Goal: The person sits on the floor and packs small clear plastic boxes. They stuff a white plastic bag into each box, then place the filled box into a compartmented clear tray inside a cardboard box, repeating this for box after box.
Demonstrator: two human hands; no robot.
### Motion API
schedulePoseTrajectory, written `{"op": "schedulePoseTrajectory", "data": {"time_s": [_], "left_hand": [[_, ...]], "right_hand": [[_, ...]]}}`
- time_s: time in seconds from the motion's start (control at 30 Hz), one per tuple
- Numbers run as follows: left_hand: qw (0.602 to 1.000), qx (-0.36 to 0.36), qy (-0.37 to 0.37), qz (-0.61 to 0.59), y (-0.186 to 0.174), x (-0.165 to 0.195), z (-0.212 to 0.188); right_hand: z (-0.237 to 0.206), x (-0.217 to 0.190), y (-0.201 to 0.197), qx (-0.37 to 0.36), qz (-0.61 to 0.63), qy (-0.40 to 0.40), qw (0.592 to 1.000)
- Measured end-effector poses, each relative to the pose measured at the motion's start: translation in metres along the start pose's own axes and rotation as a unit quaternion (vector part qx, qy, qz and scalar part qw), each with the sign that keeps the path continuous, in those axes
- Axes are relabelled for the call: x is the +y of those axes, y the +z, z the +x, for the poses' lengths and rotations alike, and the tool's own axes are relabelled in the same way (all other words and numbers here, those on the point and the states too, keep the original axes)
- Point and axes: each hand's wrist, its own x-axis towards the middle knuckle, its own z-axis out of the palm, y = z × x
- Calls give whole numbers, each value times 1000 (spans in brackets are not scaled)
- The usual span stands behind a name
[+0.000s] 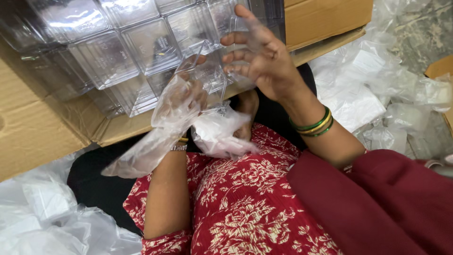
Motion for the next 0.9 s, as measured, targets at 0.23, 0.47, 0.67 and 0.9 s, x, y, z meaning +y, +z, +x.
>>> {"op": "schedulePoseTrajectory", "data": {"time_s": [0.23,0.47,0.67,0.9], "left_hand": [[999,6,-26,-42,12,12,-4],[991,51,-38,-115,9,4,-9],[993,32,-31,-110,3,-5,-8],[997,-47,-6,-54,10,9,-6]], "right_hand": [[1,13,32,55,-258,35,964],[-2,17,39,78,-238,76,965],[1,12,36,37,-253,101,961],[4,25,37,27,-376,22,926]]}}
